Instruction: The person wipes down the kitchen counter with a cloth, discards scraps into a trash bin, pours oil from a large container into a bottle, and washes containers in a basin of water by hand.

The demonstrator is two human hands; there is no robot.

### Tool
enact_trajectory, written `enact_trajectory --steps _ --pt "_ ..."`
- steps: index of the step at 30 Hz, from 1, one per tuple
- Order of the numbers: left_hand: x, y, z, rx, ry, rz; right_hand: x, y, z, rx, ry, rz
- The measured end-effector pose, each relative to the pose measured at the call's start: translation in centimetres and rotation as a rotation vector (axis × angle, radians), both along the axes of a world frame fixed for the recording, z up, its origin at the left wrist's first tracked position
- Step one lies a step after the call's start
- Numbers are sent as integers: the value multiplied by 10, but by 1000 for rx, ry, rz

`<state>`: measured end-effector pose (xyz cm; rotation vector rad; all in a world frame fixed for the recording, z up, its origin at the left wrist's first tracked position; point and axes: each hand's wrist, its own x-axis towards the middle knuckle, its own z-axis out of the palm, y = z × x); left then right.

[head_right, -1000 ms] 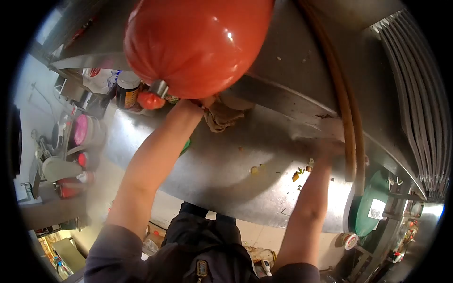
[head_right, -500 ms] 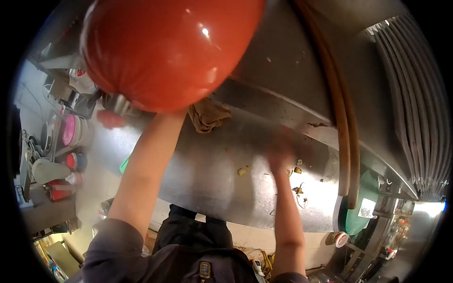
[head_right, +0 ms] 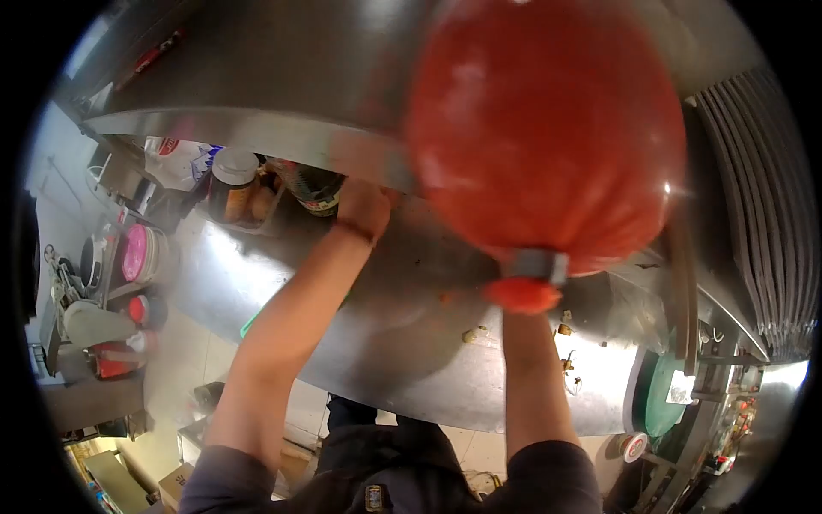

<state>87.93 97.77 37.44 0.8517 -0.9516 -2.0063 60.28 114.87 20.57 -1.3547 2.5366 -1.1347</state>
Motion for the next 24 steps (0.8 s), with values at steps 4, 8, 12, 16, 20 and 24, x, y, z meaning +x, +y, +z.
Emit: enact_trajectory --steps 4,8,12,16,20,24 --pt "116 74 61 -204 14 -237 73 54 80 -129 68 -7" --pt "227 91 40 -793 -506 -203 79 -12 4 -877 -1274 462" --pt "304 104 2 -1024 -1073 -229 101 -150 -21 -303 -674 383" --pt "313 102 3 -1053 -1378 -364 66 -194 36 527 207 130" --pt "315 90 -24 -1028 -1349 -396 42 -191 32 573 576 -48" --pt "314 80 -26 -1140 -1308 -374 15 -114 26 501 428 -78"
